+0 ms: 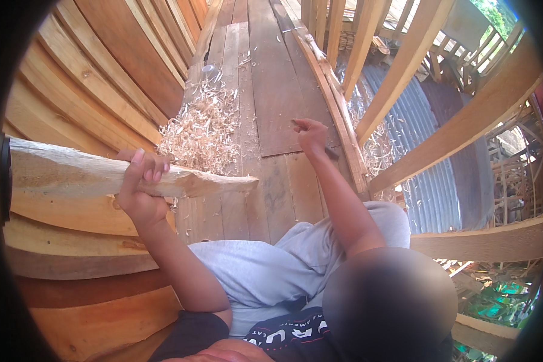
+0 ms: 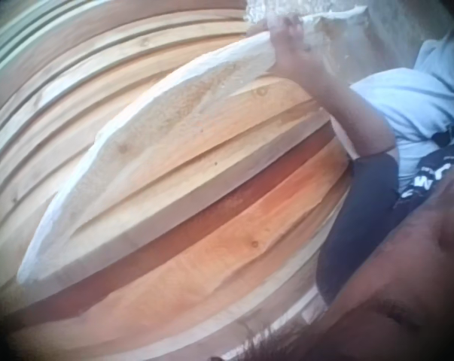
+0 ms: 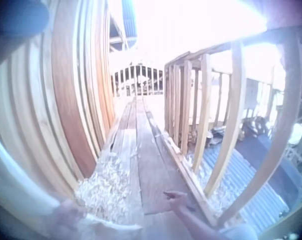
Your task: The person sits on a wooden floor and uses a knife to carve a long, curved piece of wood. They hold the wood with their left hand and repeatedly shave off thin strips with the knife in their right hand, rotating the piece to work on different sides.
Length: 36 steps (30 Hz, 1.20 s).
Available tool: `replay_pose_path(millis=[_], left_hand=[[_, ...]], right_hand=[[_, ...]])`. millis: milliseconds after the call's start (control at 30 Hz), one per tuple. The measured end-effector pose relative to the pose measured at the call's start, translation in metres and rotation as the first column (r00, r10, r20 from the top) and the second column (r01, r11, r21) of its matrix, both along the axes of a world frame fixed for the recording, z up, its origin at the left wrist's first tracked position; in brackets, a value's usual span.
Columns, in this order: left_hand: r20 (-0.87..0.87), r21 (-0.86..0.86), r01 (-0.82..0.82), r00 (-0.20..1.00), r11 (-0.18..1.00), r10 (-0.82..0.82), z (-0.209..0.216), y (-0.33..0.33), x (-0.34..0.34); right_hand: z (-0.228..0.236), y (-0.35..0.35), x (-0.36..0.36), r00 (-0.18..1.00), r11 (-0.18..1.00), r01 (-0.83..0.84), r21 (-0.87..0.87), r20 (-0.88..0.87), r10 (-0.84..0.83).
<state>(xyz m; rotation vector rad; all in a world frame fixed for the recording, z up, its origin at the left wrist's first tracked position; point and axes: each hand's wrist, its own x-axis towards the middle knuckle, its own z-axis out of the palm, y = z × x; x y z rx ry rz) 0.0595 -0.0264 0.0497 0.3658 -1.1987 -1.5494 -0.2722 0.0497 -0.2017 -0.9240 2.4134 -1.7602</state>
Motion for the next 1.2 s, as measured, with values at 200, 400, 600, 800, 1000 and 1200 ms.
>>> replay_pose_path(millis=[200, 400, 600, 800, 1000, 1200], left_hand=[[-0.09, 0.026, 0.053, 0.995, 0.998, -0.05, -0.006, 0.006, -0.016], [-0.046, -0.043, 0.063, 0.997, 0.997, -0.065, -0.012, 0.007, -0.025], [-0.078, -0.096, 0.196, 0.976, 0.976, -0.204, -0.02, 0.01, -0.048], [-0.123, -0.111, 0.209, 0.967, 0.972, -0.222, -0.027, 0.007, -0.048], [-0.171, -0.061, 0.173, 0.969, 0.983, -0.181, -0.029, 0.015, -0.051], [-0.177, -0.131, 0.172, 0.965, 0.976, -0.194, -0.038, 0.016, -0.056]], right_hand=[[0.006, 0.029, -0.011, 0.932, 0.598, 0.358, 0.717, -0.314, -0.18], [0.009, 0.045, 0.002, 0.981, 0.331, 0.182, 0.926, -0.15, -0.12], [0.002, 0.062, -0.005, 0.979, 0.581, 0.202, 0.789, -0.169, -0.11], [0.1, 0.07, 0.047, 0.926, 0.747, -0.299, 0.593, 0.371, 0.076], [0.112, 0.094, 0.058, 0.712, 0.804, -0.565, 0.188, 0.604, 0.359], [0.085, 0.076, 0.062, 0.757, 0.78, -0.588, 0.217, 0.489, 0.434]])
